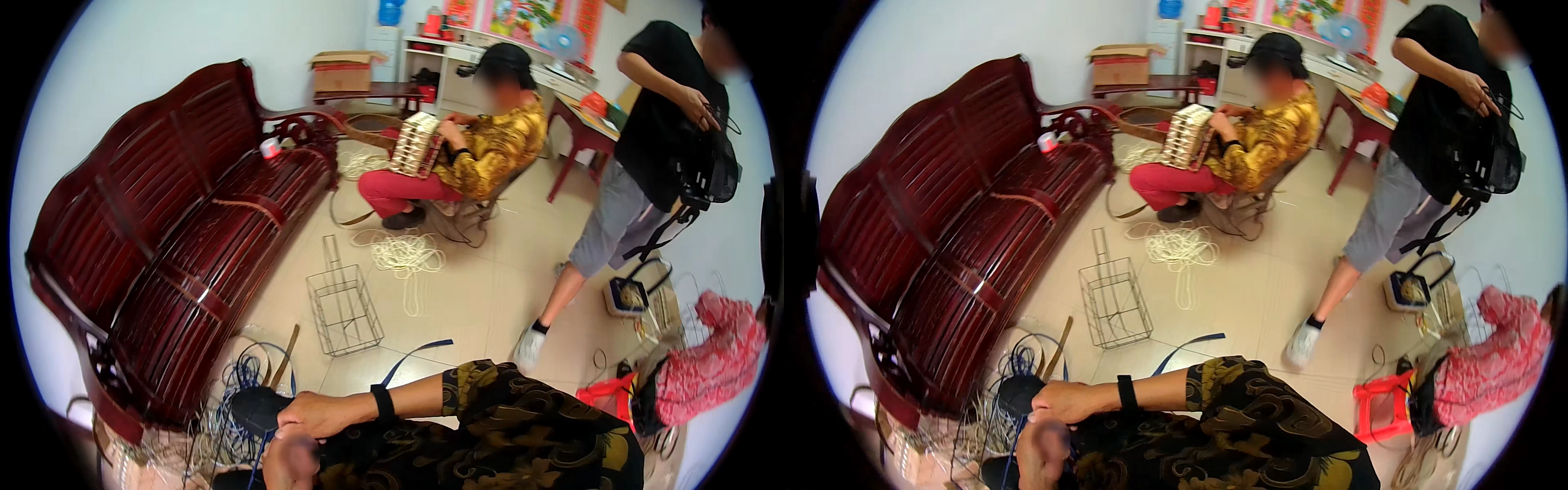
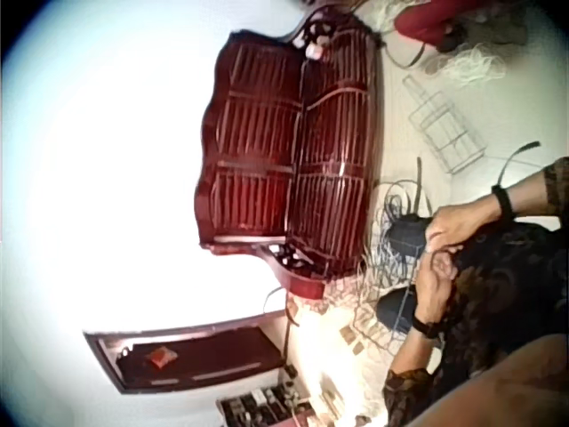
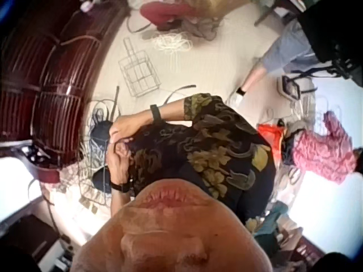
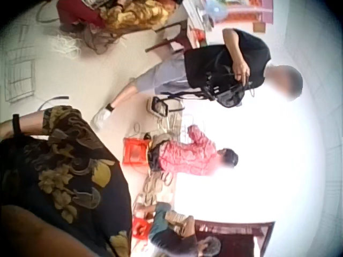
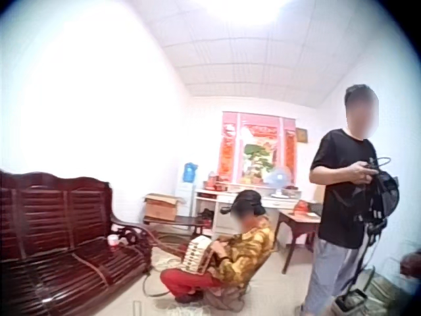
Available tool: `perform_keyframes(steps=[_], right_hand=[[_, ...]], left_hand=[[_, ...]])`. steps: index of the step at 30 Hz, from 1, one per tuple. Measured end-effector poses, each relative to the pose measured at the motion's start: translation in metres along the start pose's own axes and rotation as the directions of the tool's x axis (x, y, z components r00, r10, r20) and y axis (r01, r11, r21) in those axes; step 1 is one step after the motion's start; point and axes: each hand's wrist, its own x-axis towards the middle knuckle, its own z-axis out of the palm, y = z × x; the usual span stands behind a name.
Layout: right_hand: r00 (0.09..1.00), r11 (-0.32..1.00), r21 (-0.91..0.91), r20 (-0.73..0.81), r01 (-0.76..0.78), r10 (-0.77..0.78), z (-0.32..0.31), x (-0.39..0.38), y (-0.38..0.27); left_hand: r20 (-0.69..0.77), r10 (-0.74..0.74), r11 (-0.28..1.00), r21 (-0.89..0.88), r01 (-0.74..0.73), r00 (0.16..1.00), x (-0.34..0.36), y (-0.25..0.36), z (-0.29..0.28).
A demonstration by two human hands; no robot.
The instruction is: The person ties blue plastic strips onto a wire frame by hand, weaving them through the frame to construct a basket.
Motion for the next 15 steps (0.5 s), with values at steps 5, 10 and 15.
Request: perform_keyframes(steps=[5, 10, 15], right_hand=[[0.987, 0.987, -0.018, -0.01, 0.158, -0.158, 0.008, -0.01, 0.006], [0.988, 0.987, -0.054, 0.039, 0.149, -0.147, -0.001, -0.018, 0.001], [0.992, 0.991, 0.113, -0.109, 0.073, -0.06, -0.007, -0.028, -0.007]], left_hand=[[0.11, -0.051, 0.998, -0.027, 0.054, 0.993, 0.005, 0.009, -0.001], [0.071, -0.06, 0.886, 0.463, 0.02, 0.996, -0.004, 0.025, -0.012], [0.589, 0.681, -0.465, 0.806, -0.366, 0.435, -0.008, 0.025, -0.001]])
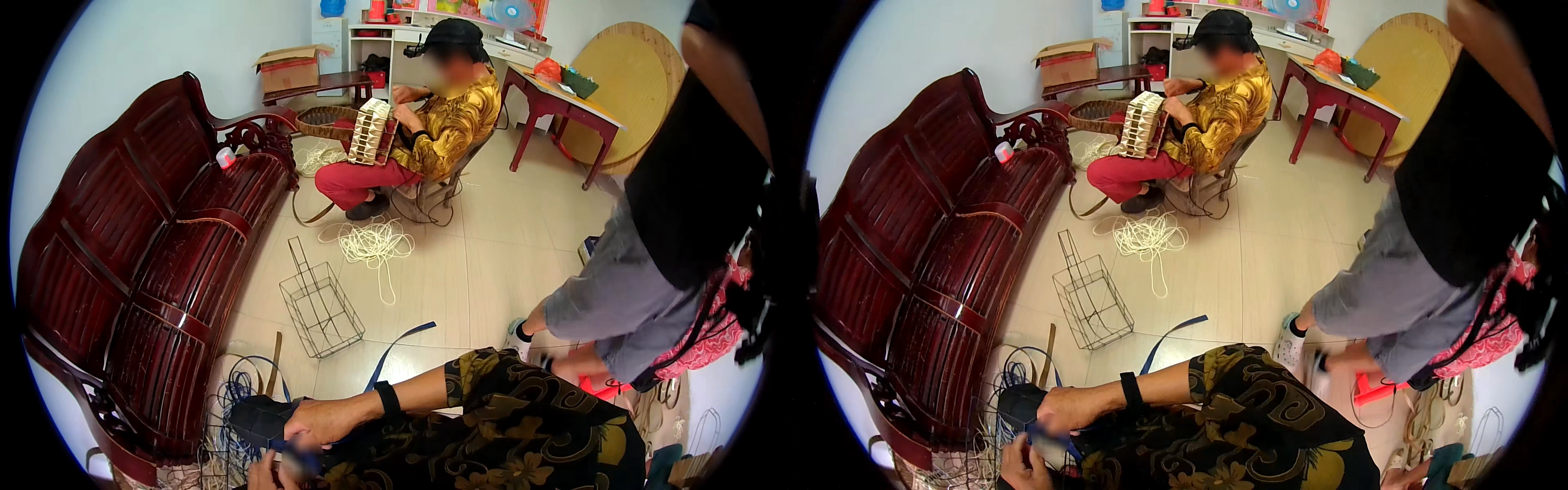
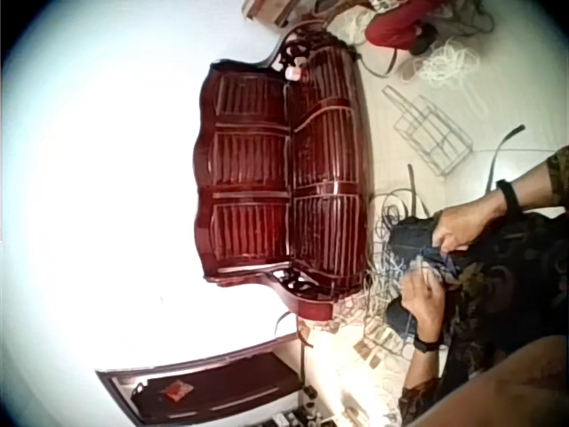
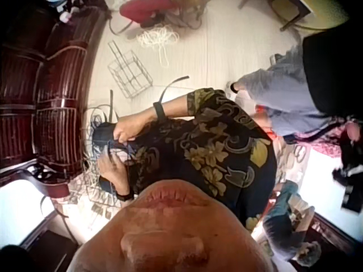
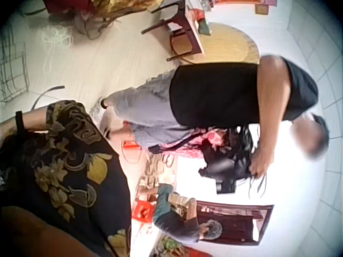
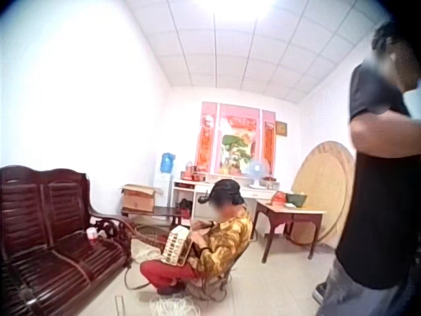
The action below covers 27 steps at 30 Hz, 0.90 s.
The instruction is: The person ties blue plastic strips onto a wire frame by hand, weaving them through the frame to construct a basket.
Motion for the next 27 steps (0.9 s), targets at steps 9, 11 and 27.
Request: perform_keyframes(steps=[9, 11, 27], right_hand=[[1.0, 1.0, -0.013, 0.027, -0.002, 0.002, -0.004, 0.002, 0.004], [0.998, 1.0, -0.007, 0.069, 0.007, -0.006, -0.007, 0.002, 0.014], [0.995, 0.897, 0.441, 0.078, 0.027, -0.068, -0.027, -0.012, 0.036]], left_hand=[[0.035, -0.004, 0.999, 0.036, 0.003, 0.999, -0.004, -0.019, 0.049], [0.01, 0.039, 0.999, -0.01, -0.039, 0.999, 0.003, -0.022, 0.055], [-0.004, -0.127, 0.991, 0.045, 0.127, 0.992, 0.012, -0.016, 0.073]])
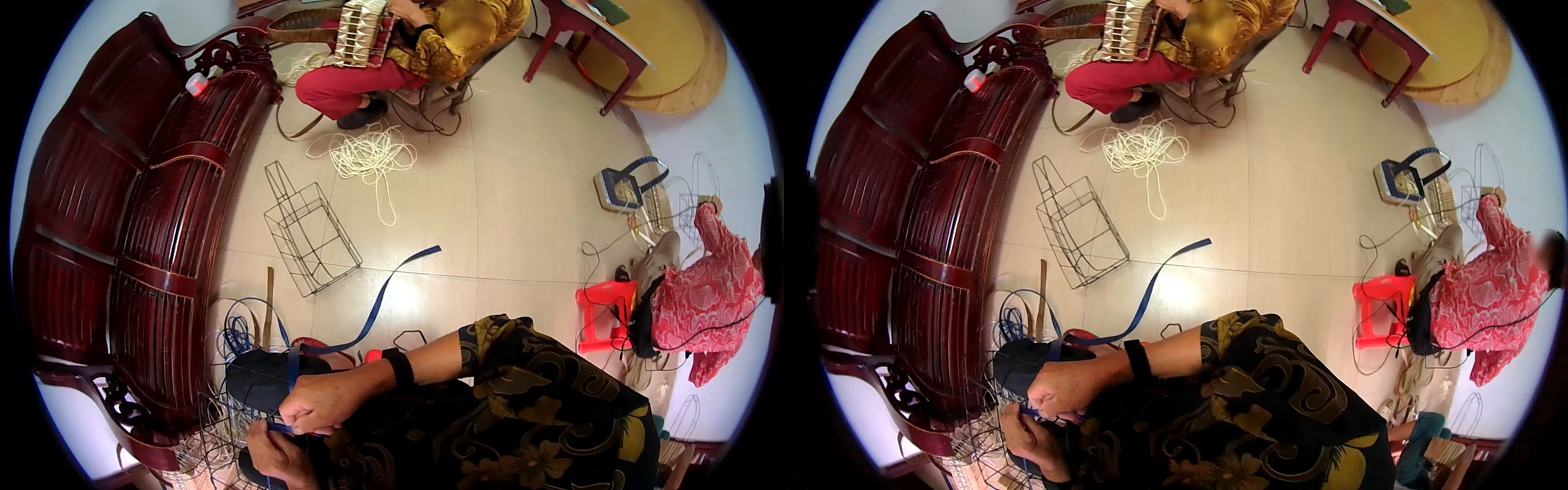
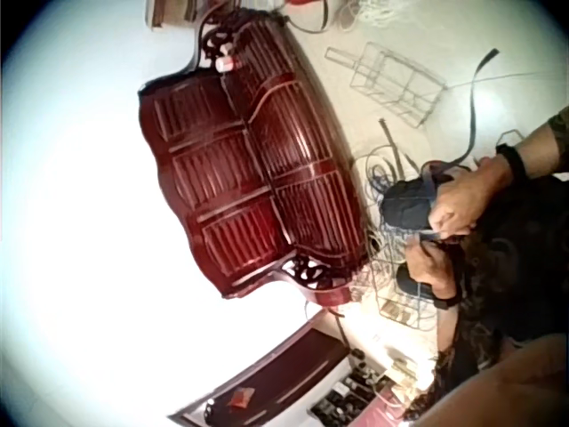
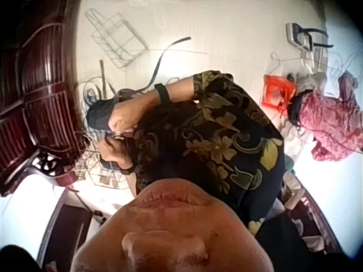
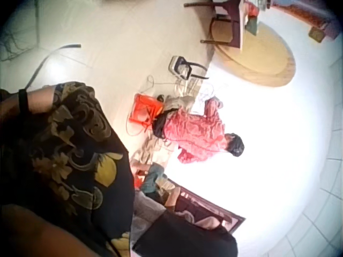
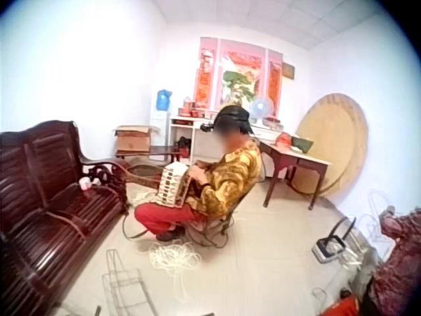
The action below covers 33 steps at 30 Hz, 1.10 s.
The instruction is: The person ties blue plastic strips onto a wire frame by hand, weaving them through the frame to construct a basket.
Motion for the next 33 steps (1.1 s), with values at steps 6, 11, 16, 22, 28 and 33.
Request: perform_keyframes(steps=[6, 11, 16, 22, 28, 33], right_hand=[[0.989, 0.996, -0.078, -0.139, 0.031, -0.042, -0.015, -0.026, -0.006], [0.881, 0.995, -0.088, -0.474, -0.04, -0.007, -0.029, -0.062, 0.01], [0.66, 0.992, -0.042, -0.75, -0.115, 0.045, -0.033, -0.122, 0.024], [0.509, 0.996, 0.015, -0.859, -0.086, 0.057, -0.018, -0.166, 0.039], [0.467, 0.992, 0.036, -0.88, -0.119, 0.088, 0.005, -0.183, 0.05], [0.434, 0.989, 0.062, -0.893, -0.138, 0.116, 0.014, -0.19, 0.057]], left_hand=[[-0.008, -0.026, 1.0, -0.012, 0.026, 1.0, 0.0, -0.009, 0.011], [0.076, 0.039, 0.996, -0.081, -0.033, 0.996, 0.027, 0.023, 0.017], [0.125, 0.052, 0.992, -0.12, -0.037, 0.991, 0.046, 0.048, 0.038], [0.172, 0.179, 0.972, -0.183, -0.148, 0.969, 0.067, 0.065, 0.057], [0.172, 0.212, 0.953, -0.254, -0.165, 0.962, 0.072, 0.072, 0.066], [0.193, 0.028, 0.932, -0.36, 0.045, 0.981, 0.058, 0.048, 0.054]])
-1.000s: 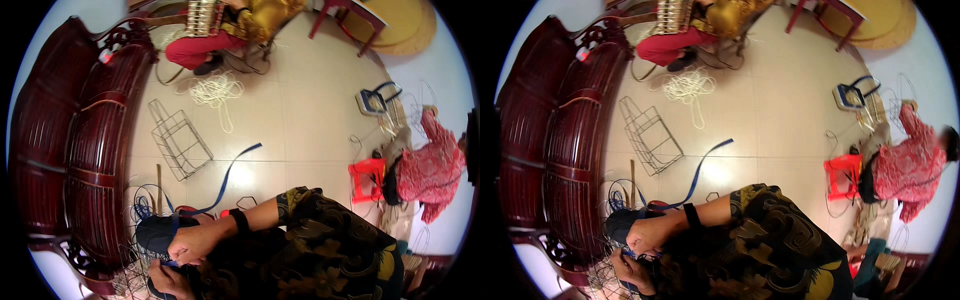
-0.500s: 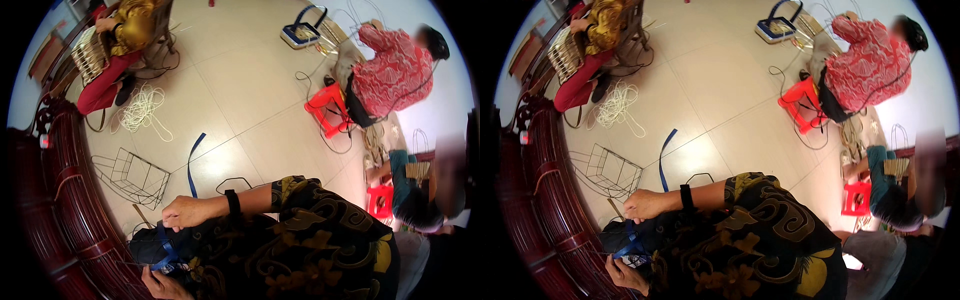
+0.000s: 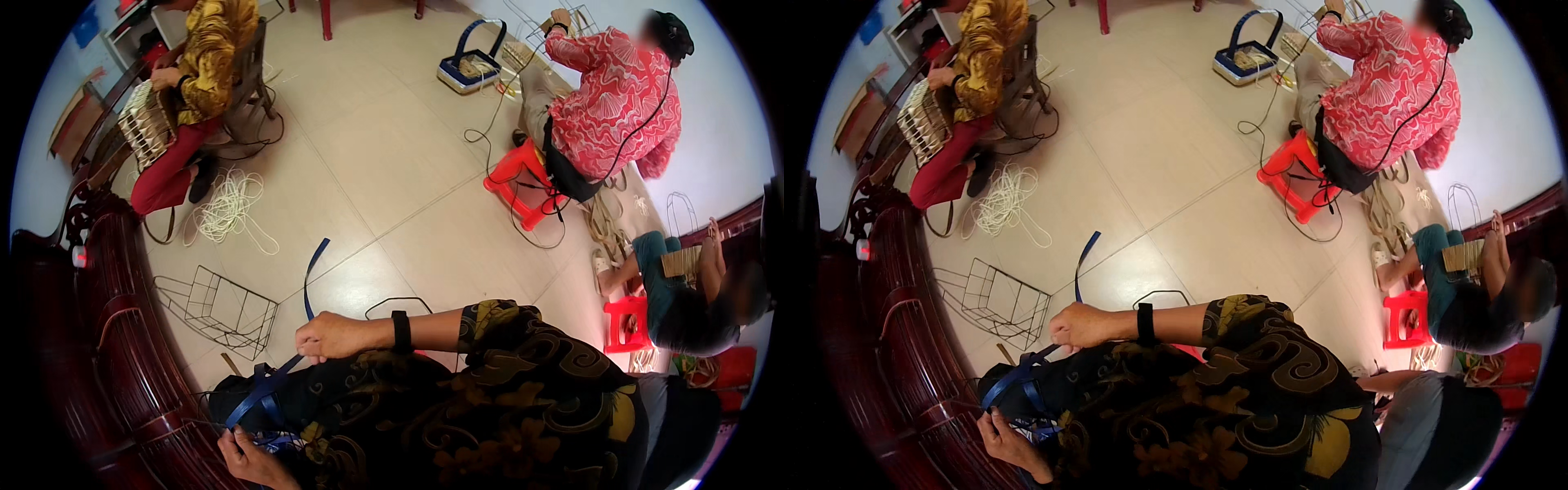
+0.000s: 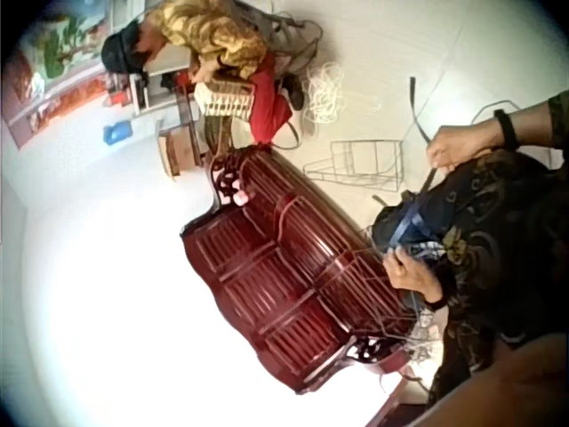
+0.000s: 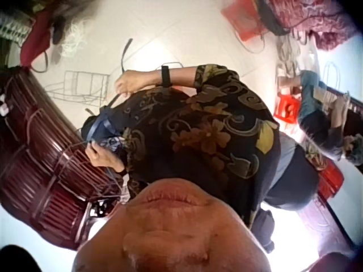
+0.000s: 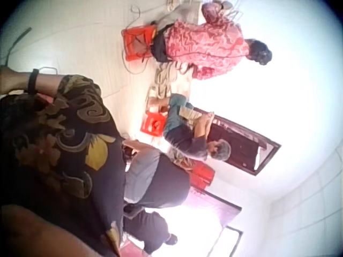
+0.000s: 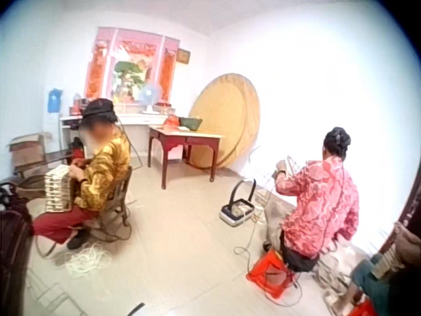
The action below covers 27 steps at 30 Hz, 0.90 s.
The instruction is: The person ties blue plastic strips onto a wire frame by hand, weaving them through the frame to construct a basket.
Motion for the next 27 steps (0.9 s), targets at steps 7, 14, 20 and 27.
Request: perform_keyframes(steps=[7, 14, 20, 27], right_hand=[[0.966, 0.893, -0.372, 0.048, 0.254, -0.255, 0.038, 0.007, -0.024], [0.847, 0.768, -0.37, 0.333, 0.522, -0.415, 0.07, 0.048, -0.003], [0.88, 0.823, -0.329, 0.277, 0.463, -0.385, 0.083, 0.053, -0.011], [0.968, 0.98, -0.137, -0.223, -0.146, 0.113, 0.011, 0.024, -0.012]], left_hand=[[-0.044, 0.173, 0.983, -0.058, -0.176, 0.984, -0.012, 0.013, -0.027], [-0.007, 0.24, 0.967, -0.087, -0.24, 0.971, -0.005, 0.025, -0.021], [-0.017, 0.201, 0.972, -0.119, -0.201, 0.979, 0.016, 0.021, -0.035], [-0.004, 0.115, 0.968, -0.226, -0.113, 0.993, 0.021, 0.005, -0.048]])
